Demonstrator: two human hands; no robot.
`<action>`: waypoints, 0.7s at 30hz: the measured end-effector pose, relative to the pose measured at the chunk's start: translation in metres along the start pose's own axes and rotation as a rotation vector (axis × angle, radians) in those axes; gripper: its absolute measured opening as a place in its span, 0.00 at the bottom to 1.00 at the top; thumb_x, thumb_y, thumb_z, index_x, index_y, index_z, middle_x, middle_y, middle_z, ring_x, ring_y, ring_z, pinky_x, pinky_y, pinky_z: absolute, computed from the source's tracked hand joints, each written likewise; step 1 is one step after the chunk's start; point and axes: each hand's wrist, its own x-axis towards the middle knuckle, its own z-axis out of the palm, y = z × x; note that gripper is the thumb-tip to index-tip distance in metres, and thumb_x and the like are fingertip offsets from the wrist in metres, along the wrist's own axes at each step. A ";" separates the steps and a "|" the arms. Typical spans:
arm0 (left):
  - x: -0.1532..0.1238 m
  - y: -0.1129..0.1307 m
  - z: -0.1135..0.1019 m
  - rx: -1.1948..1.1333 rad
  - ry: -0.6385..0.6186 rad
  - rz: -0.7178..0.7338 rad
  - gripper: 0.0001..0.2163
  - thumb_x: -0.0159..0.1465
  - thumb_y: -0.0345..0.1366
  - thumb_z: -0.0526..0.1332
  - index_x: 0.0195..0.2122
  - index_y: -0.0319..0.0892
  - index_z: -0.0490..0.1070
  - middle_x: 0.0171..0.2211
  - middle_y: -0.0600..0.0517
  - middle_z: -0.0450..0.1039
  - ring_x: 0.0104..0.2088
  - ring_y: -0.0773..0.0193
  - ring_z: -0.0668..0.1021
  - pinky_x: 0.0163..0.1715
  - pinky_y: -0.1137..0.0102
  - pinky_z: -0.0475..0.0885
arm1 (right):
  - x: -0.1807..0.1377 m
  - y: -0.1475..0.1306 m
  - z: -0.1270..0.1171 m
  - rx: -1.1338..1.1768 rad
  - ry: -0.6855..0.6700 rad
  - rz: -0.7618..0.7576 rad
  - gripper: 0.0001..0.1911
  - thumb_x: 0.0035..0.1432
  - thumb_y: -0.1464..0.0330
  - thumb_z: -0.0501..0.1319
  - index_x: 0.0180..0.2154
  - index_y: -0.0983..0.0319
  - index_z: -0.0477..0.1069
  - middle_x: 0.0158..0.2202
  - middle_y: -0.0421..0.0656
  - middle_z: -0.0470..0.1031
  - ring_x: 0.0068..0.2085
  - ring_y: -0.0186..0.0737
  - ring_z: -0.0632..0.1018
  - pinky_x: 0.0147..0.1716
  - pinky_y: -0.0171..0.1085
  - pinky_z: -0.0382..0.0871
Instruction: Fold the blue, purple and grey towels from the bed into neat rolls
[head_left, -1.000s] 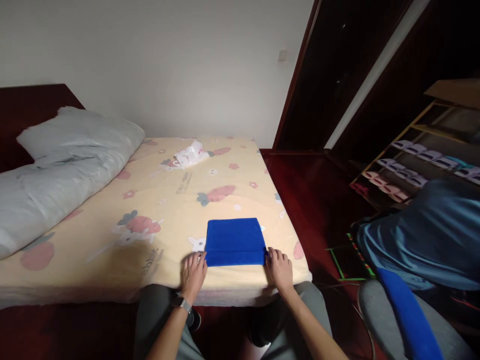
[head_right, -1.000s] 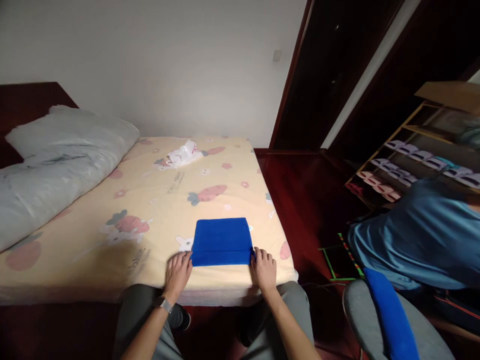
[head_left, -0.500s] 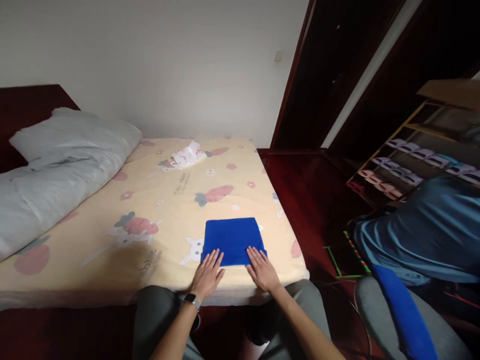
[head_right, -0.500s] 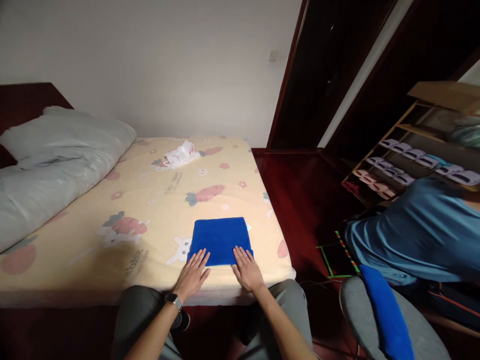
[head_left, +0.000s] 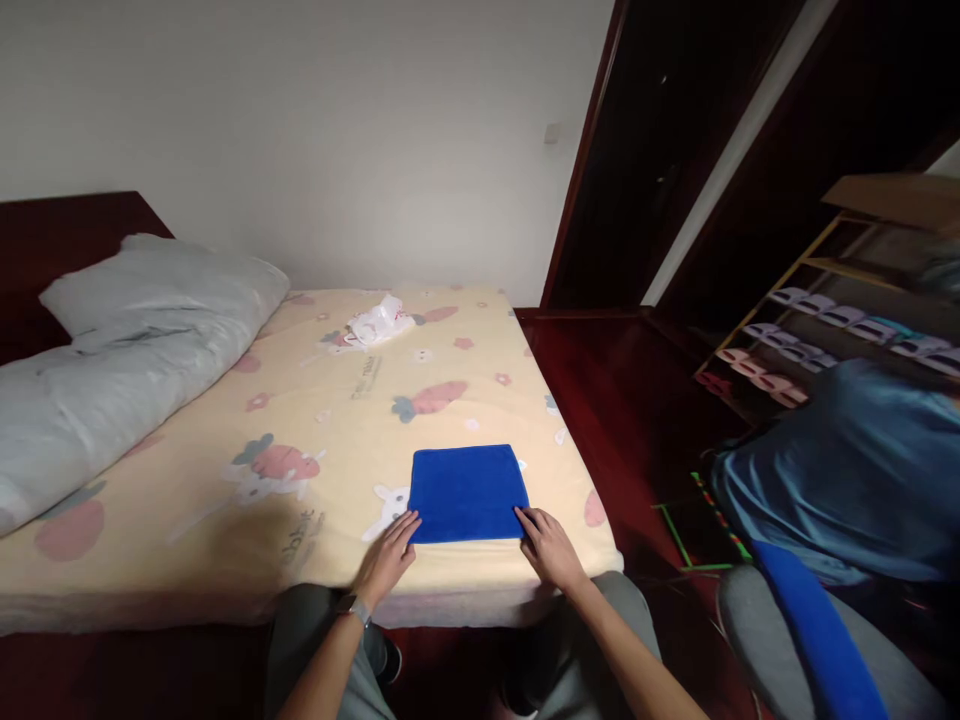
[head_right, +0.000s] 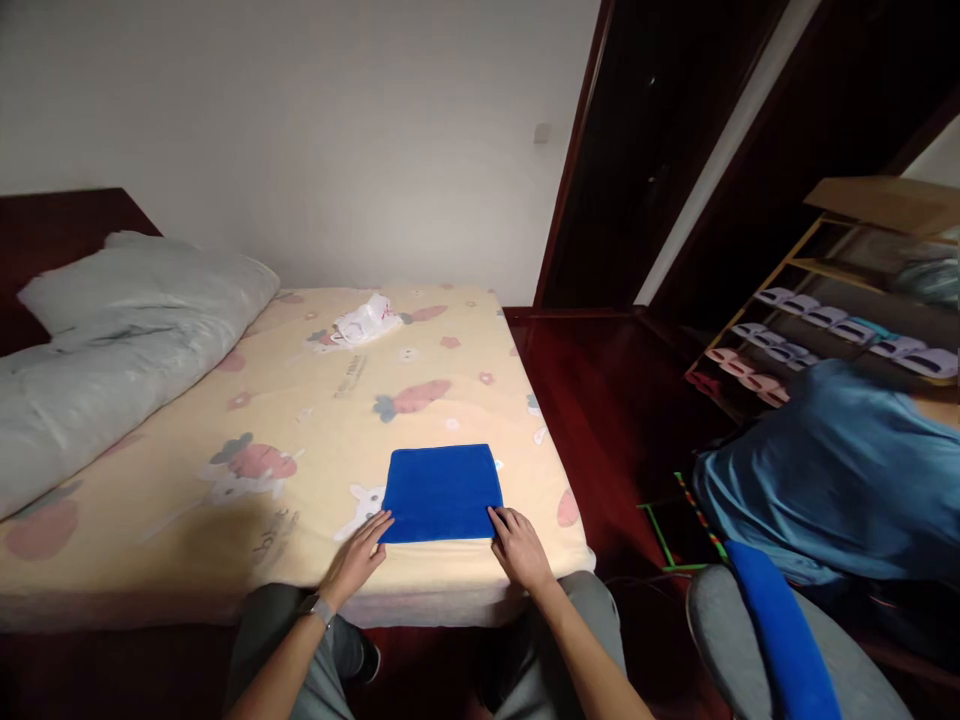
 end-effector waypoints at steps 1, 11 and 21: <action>0.000 0.001 0.000 -0.019 0.005 -0.006 0.26 0.66 0.29 0.51 0.65 0.51 0.60 0.66 0.53 0.62 0.66 0.62 0.65 0.65 0.58 0.65 | -0.001 0.001 0.000 0.056 0.004 0.018 0.32 0.59 0.74 0.54 0.65 0.59 0.60 0.57 0.50 0.72 0.57 0.49 0.72 0.59 0.51 0.68; 0.010 -0.003 -0.002 -0.241 0.130 -0.259 0.15 0.71 0.44 0.51 0.55 0.49 0.67 0.52 0.48 0.75 0.53 0.58 0.77 0.54 0.60 0.74 | 0.015 0.020 -0.016 0.433 -0.062 0.320 0.20 0.68 0.58 0.49 0.53 0.59 0.70 0.51 0.48 0.77 0.52 0.48 0.76 0.54 0.46 0.69; 0.030 -0.005 0.010 0.048 0.196 -0.351 0.17 0.72 0.44 0.48 0.51 0.43 0.72 0.46 0.44 0.79 0.47 0.50 0.77 0.50 0.52 0.70 | 0.024 0.019 -0.017 0.346 -0.216 0.393 0.22 0.68 0.58 0.45 0.52 0.60 0.70 0.46 0.48 0.79 0.47 0.48 0.78 0.49 0.43 0.69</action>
